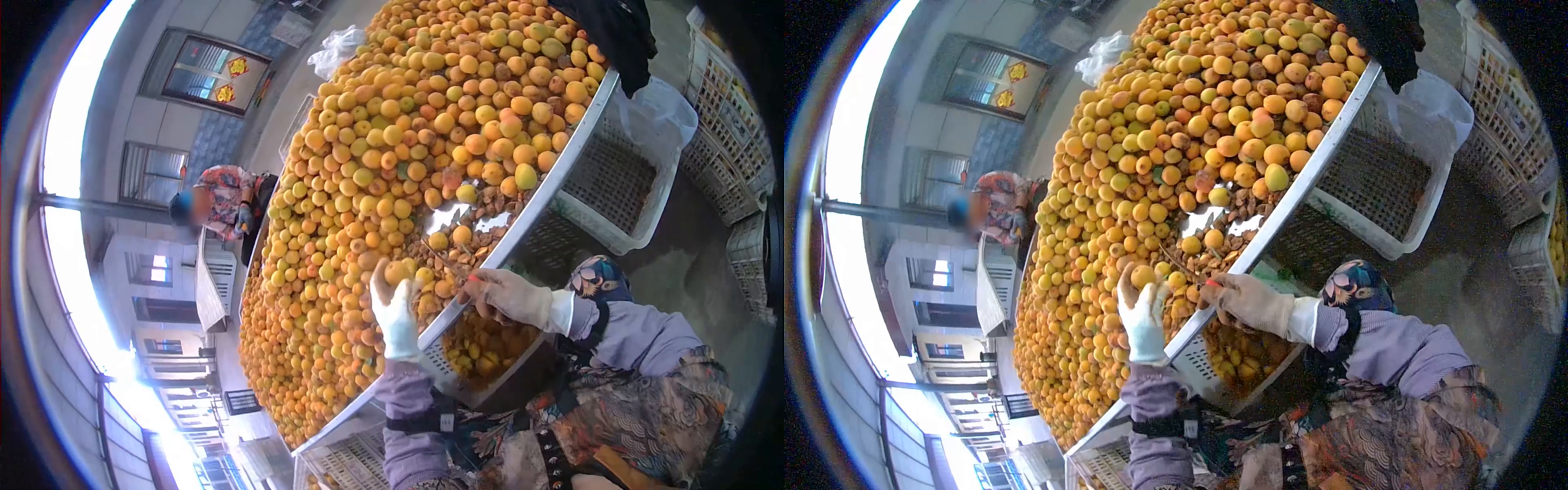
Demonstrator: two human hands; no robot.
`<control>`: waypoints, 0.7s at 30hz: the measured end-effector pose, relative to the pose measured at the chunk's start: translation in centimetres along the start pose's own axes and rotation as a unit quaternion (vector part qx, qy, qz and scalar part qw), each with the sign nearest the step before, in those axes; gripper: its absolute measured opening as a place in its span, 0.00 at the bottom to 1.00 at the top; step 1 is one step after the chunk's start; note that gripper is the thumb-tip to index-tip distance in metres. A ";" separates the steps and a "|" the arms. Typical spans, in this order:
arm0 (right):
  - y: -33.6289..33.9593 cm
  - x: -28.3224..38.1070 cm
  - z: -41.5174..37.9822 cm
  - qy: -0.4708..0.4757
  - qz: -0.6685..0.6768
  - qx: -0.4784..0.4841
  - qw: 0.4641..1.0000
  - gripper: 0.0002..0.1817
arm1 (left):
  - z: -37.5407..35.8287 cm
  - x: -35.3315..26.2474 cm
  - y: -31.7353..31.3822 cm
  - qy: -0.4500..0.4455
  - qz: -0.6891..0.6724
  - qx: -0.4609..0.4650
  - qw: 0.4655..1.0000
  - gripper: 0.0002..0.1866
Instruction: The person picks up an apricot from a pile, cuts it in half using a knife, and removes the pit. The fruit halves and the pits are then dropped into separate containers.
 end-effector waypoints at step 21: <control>-6.5 -5.7 -8.1 -0.106 -0.153 0.197 0.963 0.26 | -18.1 -0.3 0.8 0.048 -0.322 0.023 0.945 0.35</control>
Point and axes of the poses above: each hand's wrist, its own z-axis towards the middle knuckle, its own y-axis out of the back of the hand, x = y × z, the point moved 4 cm from there along z, towards the middle knuckle, and after that the axes turned 7 degrees about -y, right-handed, at the moved point
